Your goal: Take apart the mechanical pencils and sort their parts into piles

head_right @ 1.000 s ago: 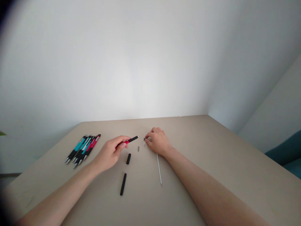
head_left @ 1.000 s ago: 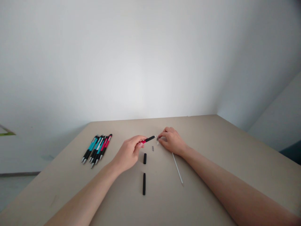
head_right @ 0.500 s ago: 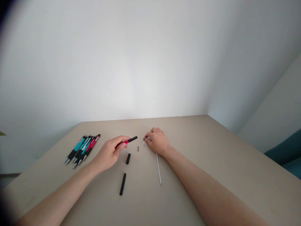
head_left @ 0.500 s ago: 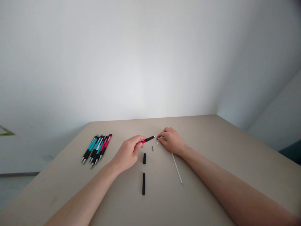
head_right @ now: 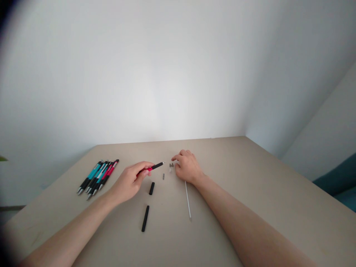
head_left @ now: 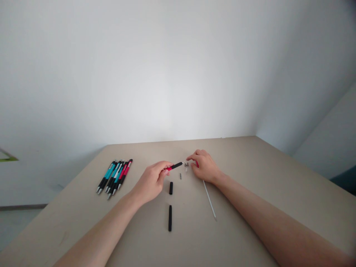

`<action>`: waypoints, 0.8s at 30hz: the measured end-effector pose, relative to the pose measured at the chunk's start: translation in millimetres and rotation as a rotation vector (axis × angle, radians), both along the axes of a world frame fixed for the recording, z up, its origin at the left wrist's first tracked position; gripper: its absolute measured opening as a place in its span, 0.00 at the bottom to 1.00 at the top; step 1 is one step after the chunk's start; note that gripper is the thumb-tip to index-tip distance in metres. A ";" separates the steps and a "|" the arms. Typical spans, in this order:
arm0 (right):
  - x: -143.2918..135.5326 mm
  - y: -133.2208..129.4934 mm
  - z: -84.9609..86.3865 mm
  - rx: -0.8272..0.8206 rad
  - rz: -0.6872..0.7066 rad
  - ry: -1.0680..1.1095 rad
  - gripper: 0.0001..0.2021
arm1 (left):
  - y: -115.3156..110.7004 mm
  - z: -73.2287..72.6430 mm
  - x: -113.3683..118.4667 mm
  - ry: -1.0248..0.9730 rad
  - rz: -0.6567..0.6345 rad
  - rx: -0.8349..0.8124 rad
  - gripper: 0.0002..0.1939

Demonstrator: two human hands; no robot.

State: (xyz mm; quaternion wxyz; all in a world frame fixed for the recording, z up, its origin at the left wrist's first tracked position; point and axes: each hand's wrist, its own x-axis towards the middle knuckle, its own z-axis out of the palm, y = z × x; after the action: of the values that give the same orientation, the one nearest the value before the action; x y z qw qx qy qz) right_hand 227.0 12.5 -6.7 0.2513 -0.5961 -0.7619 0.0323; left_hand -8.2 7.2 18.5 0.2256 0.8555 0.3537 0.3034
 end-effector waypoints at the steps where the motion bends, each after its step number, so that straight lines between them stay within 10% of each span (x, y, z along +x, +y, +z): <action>1: -0.6 -0.2 0.1 -0.008 0.001 -0.004 0.14 | 0.1 -0.1 0.0 -0.003 -0.003 -0.001 0.13; 24: -1.8 -4.1 8.6 0.089 -0.023 0.056 0.15 | -0.9 0.9 0.2 0.015 -0.001 -0.010 0.13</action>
State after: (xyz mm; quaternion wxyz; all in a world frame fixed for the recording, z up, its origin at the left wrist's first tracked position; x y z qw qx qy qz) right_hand 225.2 8.4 1.9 0.2990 -0.5920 -0.7483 0.0119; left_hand -8.0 6.3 19.4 0.2277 0.8567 0.3564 0.2952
